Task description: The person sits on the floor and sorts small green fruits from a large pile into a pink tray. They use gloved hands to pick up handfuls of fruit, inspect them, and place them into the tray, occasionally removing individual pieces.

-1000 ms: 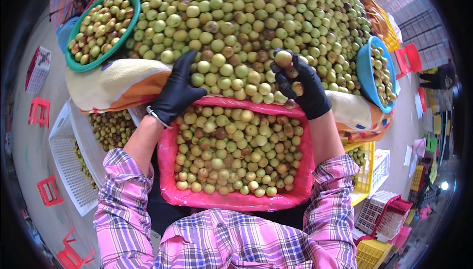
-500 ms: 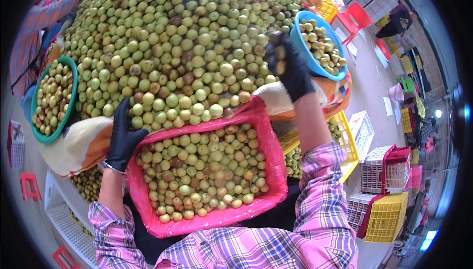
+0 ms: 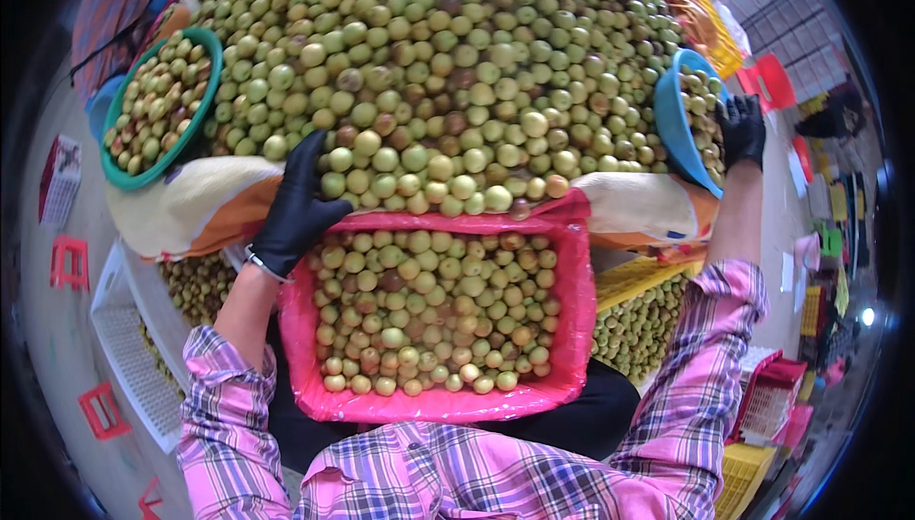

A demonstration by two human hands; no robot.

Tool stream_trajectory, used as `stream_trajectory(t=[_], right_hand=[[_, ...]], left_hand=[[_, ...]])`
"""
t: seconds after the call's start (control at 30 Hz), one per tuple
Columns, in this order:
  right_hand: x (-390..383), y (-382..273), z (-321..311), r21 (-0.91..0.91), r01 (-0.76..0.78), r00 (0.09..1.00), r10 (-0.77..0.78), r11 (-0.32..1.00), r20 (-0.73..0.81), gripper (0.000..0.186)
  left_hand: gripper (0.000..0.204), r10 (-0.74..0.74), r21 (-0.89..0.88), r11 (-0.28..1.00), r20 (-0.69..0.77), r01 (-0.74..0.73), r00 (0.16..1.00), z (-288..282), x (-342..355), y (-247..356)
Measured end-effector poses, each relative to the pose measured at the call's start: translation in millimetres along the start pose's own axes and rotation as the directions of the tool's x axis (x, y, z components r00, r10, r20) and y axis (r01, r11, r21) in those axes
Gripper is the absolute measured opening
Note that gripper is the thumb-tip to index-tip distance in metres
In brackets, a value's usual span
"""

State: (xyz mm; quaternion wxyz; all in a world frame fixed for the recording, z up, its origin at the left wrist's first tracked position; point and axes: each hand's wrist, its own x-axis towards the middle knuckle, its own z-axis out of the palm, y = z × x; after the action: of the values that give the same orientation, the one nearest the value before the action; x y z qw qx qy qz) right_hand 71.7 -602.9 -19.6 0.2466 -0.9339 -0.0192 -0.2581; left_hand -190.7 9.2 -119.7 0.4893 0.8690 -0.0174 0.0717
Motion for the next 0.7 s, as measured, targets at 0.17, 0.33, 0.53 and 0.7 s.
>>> stream_trajectory(t=[0.17,0.33,0.53,0.7], right_hand=[[-33.9,-121.4,20.6,0.731,-0.059,0.973,-0.126,0.680,0.196,0.037],[-88.0,-219.8,111.1,0.597,0.215,0.819,-0.476,0.773,0.321,0.028],[-115.8,-303.6,161.0,0.097,0.713,0.620,-0.689,0.695,0.375,0.022],[-115.9,-300.7,166.4,-0.019,0.662,0.646,-0.559,0.749,0.520,0.019]], left_hand=[[0.095,0.008,0.004,1.000,-0.031,-0.008,0.999,-0.6,-2.9,-2.2],[0.094,0.067,0.060,0.996,-0.021,-0.065,0.998,4.3,-1.4,-5.9],[0.094,0.037,0.081,0.996,-0.027,-0.035,0.999,1.2,-3.0,-5.6],[0.093,0.054,0.069,0.996,-0.031,-0.051,0.998,2.6,-2.5,-2.6]])
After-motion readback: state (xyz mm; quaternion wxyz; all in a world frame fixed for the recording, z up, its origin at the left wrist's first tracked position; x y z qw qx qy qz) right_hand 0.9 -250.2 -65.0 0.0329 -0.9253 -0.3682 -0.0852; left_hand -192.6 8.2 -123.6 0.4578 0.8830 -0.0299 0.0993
